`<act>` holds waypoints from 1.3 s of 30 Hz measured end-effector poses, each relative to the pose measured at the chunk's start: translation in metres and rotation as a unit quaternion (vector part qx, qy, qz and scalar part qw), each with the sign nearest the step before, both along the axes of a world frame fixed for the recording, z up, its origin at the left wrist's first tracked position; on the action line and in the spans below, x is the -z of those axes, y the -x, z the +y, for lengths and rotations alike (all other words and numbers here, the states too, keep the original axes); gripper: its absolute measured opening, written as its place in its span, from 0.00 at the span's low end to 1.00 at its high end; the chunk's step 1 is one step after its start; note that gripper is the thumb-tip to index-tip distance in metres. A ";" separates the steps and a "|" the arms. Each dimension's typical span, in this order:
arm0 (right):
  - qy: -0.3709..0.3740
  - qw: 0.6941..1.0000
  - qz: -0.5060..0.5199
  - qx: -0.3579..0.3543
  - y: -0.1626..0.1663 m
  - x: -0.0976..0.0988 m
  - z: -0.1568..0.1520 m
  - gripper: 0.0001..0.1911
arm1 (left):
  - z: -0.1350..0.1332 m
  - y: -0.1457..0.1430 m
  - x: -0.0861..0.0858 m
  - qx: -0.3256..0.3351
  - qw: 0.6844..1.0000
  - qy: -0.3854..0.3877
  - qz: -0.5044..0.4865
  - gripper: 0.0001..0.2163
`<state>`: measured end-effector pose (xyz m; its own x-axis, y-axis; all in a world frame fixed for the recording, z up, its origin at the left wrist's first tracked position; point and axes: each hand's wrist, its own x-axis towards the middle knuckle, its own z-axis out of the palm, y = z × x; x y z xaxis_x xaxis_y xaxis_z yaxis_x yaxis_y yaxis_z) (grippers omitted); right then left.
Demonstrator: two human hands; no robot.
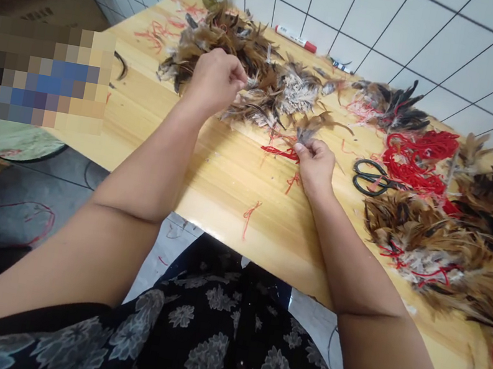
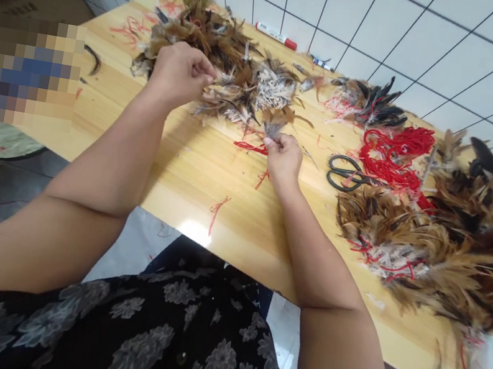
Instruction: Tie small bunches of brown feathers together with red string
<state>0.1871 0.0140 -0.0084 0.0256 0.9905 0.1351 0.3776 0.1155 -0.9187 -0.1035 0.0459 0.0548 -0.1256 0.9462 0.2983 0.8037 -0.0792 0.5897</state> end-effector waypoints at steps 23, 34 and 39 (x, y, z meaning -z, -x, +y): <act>-0.002 1.000 -0.014 0.019 -0.001 0.009 0.007 0.19 | -0.007 -0.030 -0.003 0.042 0.985 -0.018 -0.168 0.16; -0.034 0.998 0.047 -0.028 -0.001 0.035 0.013 0.24 | -0.019 -0.075 0.019 0.167 0.909 0.081 -0.374 0.18; -0.008 0.992 0.111 -0.052 0.002 0.037 0.012 0.30 | -0.032 -0.090 0.013 0.178 0.883 0.129 -0.414 0.17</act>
